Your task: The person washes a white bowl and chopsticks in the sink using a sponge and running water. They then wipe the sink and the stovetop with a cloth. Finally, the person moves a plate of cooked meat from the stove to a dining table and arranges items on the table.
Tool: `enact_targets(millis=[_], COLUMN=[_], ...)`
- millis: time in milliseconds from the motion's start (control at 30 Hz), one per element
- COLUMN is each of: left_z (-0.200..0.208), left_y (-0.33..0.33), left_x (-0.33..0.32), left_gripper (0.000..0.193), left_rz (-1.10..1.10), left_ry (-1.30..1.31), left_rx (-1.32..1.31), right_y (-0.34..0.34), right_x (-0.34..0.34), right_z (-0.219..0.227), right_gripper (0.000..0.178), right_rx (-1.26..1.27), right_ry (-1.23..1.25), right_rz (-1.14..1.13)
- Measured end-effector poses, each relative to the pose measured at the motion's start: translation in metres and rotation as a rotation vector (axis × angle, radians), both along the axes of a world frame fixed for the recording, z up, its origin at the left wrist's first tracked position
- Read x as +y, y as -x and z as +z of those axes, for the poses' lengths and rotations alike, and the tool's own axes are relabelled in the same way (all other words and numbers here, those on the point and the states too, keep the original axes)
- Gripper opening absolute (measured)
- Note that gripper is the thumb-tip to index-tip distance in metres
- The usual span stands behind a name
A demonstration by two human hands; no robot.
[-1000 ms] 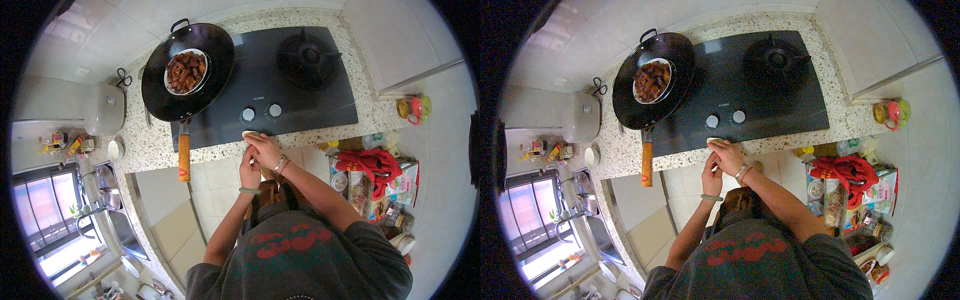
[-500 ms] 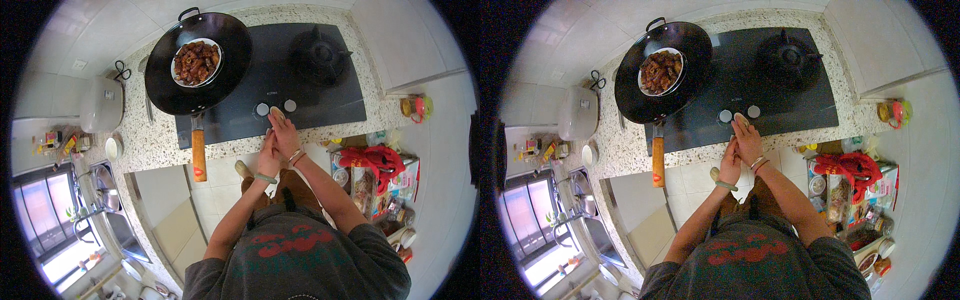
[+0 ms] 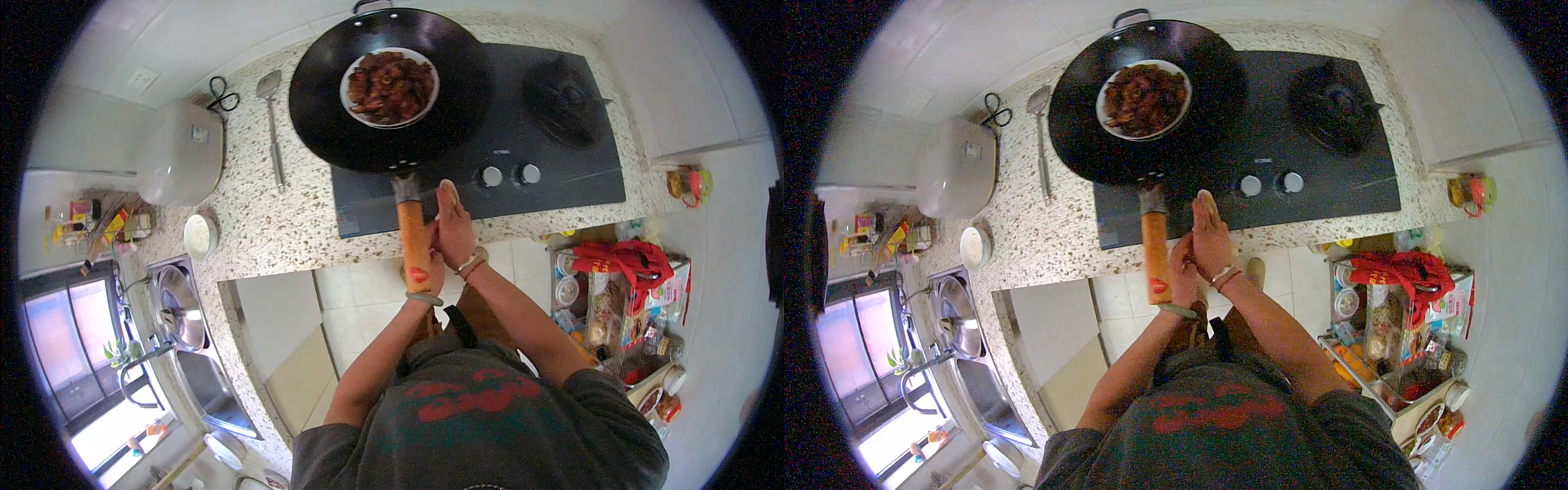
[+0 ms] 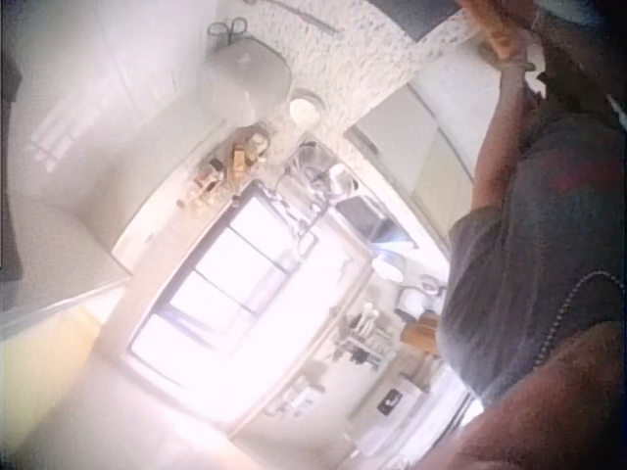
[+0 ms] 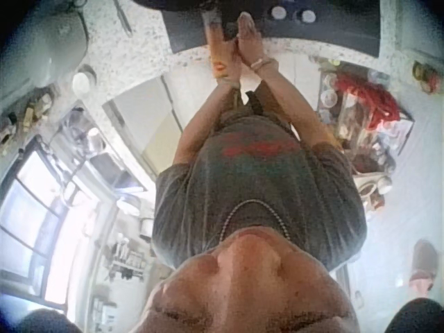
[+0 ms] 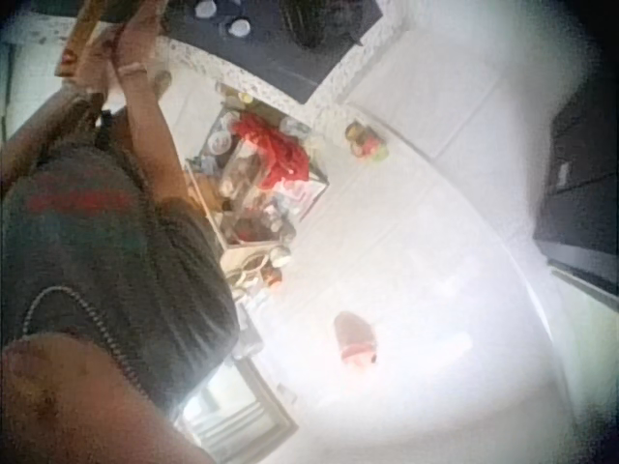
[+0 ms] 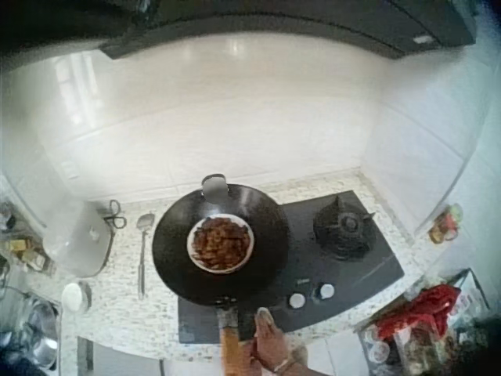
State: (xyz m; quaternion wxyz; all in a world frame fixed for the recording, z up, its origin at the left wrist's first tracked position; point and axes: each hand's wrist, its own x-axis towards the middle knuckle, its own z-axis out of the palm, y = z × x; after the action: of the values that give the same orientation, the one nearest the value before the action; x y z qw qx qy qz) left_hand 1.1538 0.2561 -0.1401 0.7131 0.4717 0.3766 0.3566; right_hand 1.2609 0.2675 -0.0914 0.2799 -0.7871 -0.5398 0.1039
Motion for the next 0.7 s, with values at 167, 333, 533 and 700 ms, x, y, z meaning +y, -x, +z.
enact_targets(millis=[167,333,533,700], left_z=[0.066,0.069,0.063,0.09], left_y=[0.04,0.101,0.153,0.145], left_x=[0.056,0.071,0.043,0.035], left_gripper=[0.059,0.057,0.06,0.047], left_rz=[0.008,0.187,0.239,0.027], left_ry=[-0.118,0.09,-0.045,0.008], left_rx=[0.368,0.288,0.355,0.327], right_y=[0.044,0.107,0.142,0.104], right_x=[0.059,0.093,0.05,0.009], right_z=[-0.031,-0.007,0.004,0.017], right_gripper=[0.065,0.066,0.051,0.048], right_rx=[0.053,0.273,1.064,1.471], right_ry=[-0.095,0.002,-0.105,-0.02], right_rz=[0.134,0.331,0.252,0.195])
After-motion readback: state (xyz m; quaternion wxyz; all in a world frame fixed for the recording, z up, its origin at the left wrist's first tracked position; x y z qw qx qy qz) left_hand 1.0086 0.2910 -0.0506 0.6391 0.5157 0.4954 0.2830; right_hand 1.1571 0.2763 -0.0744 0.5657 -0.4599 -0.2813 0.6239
